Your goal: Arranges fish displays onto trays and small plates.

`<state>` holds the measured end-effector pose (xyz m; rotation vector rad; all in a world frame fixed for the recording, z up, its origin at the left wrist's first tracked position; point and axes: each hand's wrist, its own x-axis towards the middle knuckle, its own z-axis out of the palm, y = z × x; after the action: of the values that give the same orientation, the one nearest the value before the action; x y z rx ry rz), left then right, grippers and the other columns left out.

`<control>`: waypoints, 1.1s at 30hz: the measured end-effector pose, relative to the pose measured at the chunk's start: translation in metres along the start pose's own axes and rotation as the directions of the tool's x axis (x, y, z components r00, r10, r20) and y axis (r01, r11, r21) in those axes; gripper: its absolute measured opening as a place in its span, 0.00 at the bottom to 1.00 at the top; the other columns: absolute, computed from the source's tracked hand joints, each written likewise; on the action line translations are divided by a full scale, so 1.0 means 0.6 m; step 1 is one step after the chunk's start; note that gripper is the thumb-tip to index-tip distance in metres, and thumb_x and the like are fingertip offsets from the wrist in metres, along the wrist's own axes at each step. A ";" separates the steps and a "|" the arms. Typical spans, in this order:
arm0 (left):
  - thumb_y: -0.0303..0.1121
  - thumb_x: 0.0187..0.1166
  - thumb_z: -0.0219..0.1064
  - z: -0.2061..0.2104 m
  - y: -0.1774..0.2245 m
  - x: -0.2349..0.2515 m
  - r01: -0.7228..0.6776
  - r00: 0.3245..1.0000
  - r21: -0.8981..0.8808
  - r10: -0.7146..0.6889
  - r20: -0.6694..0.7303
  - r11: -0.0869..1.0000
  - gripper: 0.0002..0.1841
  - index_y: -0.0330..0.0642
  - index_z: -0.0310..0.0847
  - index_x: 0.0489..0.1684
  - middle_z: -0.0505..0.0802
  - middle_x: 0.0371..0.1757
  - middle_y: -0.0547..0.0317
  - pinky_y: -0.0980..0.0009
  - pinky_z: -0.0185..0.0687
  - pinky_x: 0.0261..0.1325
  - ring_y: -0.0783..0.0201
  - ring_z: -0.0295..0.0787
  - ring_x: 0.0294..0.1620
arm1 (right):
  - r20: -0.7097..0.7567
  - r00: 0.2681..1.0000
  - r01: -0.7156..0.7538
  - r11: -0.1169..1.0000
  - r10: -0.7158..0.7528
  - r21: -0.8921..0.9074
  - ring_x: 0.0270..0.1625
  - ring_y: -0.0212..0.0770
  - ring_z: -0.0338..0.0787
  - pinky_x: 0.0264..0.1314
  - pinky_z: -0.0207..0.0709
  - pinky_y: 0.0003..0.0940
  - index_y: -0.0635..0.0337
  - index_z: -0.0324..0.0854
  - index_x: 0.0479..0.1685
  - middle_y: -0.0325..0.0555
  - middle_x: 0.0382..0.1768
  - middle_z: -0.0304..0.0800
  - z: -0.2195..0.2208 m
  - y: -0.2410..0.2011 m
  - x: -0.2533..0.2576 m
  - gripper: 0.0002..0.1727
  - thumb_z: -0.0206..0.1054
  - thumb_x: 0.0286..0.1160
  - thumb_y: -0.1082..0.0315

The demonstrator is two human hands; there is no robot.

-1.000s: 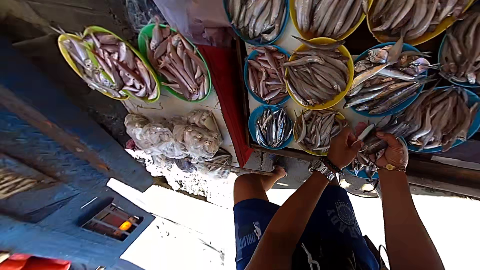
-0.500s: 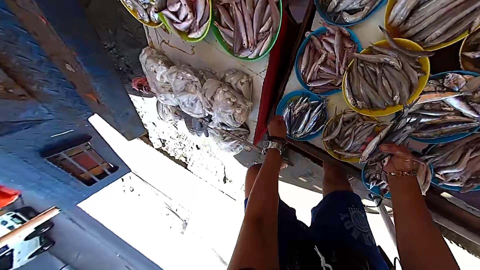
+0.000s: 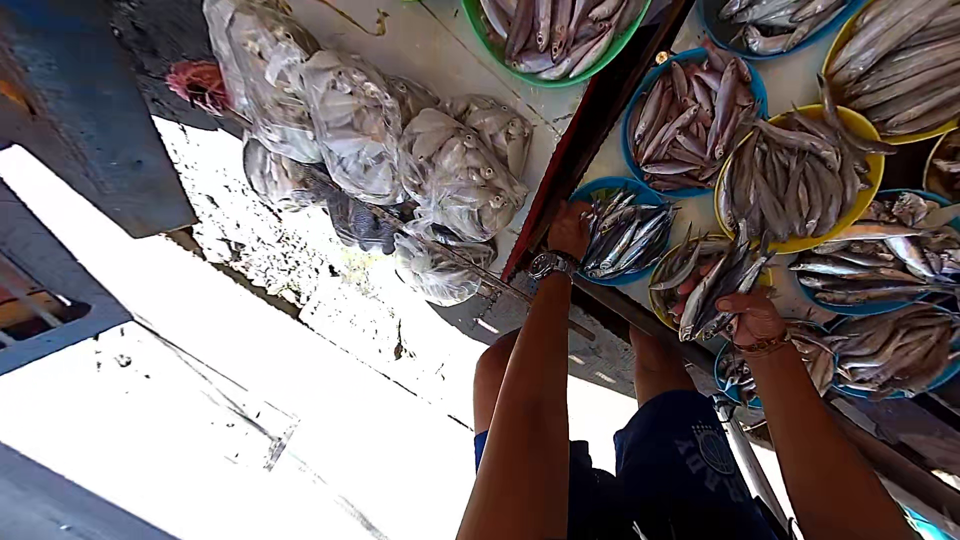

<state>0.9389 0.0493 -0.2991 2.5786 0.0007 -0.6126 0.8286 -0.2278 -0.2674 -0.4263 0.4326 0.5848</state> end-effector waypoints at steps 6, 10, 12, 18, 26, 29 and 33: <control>0.35 0.81 0.71 0.032 -0.041 0.085 0.069 0.940 -0.031 -0.054 0.338 0.997 0.19 0.32 0.84 0.64 0.85 0.69 0.35 0.50 0.71 0.81 0.42 0.80 0.75 | 0.018 0.999 -0.027 1.000 0.028 -0.010 0.51 0.63 0.96 0.56 0.91 0.61 0.56 0.84 0.63 0.63 0.55 0.93 -0.003 0.010 0.008 0.25 0.79 0.62 0.70; 0.37 0.83 0.67 0.044 -0.029 0.091 0.056 0.931 0.082 -0.082 0.355 0.995 0.21 0.32 0.81 0.68 0.81 0.74 0.33 0.46 0.71 0.80 0.38 0.75 0.79 | -0.010 0.999 -0.036 0.999 0.036 -0.009 0.52 0.64 0.96 0.56 0.91 0.61 0.57 0.82 0.63 0.63 0.54 0.93 -0.009 0.015 0.002 0.26 0.80 0.61 0.71; 0.39 0.83 0.68 0.046 -0.022 0.096 0.081 0.921 0.132 -0.125 0.369 0.988 0.23 0.30 0.79 0.69 0.80 0.75 0.32 0.45 0.71 0.79 0.37 0.73 0.80 | -0.029 0.999 -0.045 0.999 0.045 -0.007 0.51 0.63 0.96 0.56 0.91 0.60 0.58 0.82 0.62 0.63 0.54 0.93 -0.008 0.016 0.000 0.26 0.81 0.60 0.70; 0.42 0.85 0.66 0.048 -0.011 0.112 -0.038 0.883 0.252 -0.085 0.461 0.967 0.24 0.28 0.79 0.67 0.76 0.78 0.32 0.43 0.69 0.80 0.35 0.67 0.83 | -0.039 0.999 -0.025 1.000 0.026 0.017 0.51 0.64 0.96 0.56 0.91 0.61 0.60 0.82 0.62 0.64 0.53 0.93 -0.008 0.019 -0.001 0.26 0.81 0.60 0.71; 0.31 0.82 0.66 0.060 -0.035 0.103 -0.024 0.895 -0.035 0.037 0.445 0.999 0.17 0.24 0.78 0.59 0.84 0.63 0.30 0.49 0.73 0.77 0.38 0.81 0.70 | -0.084 0.996 -0.021 0.999 0.023 0.025 0.51 0.65 0.95 0.56 0.90 0.63 0.60 0.79 0.63 0.65 0.53 0.93 -0.015 0.019 -0.002 0.29 0.82 0.58 0.70; 0.33 0.81 0.68 0.059 -0.042 0.105 0.014 0.890 -0.092 0.029 0.455 0.996 0.20 0.26 0.77 0.64 0.86 0.62 0.29 0.47 0.76 0.74 0.38 0.84 0.67 | -0.118 0.993 -0.002 1.000 0.002 0.005 0.52 0.63 0.95 0.58 0.90 0.61 0.60 0.78 0.65 0.65 0.54 0.92 -0.016 0.019 -0.004 0.31 0.83 0.57 0.70; 0.35 0.85 0.64 0.063 -0.057 0.102 -0.058 0.877 -0.141 0.118 0.466 0.988 0.17 0.25 0.83 0.56 0.82 0.62 0.27 0.45 0.69 0.77 0.33 0.77 0.70 | -0.154 0.988 -0.002 1.000 -0.001 -0.018 0.51 0.63 0.96 0.57 0.90 0.60 0.59 0.80 0.64 0.64 0.54 0.93 -0.022 0.015 -0.011 0.31 0.84 0.56 0.69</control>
<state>0.9743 0.0557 -0.3703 2.2331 -0.2336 -1.1554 0.8146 -0.2305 -0.2774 -0.4909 0.5751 0.5584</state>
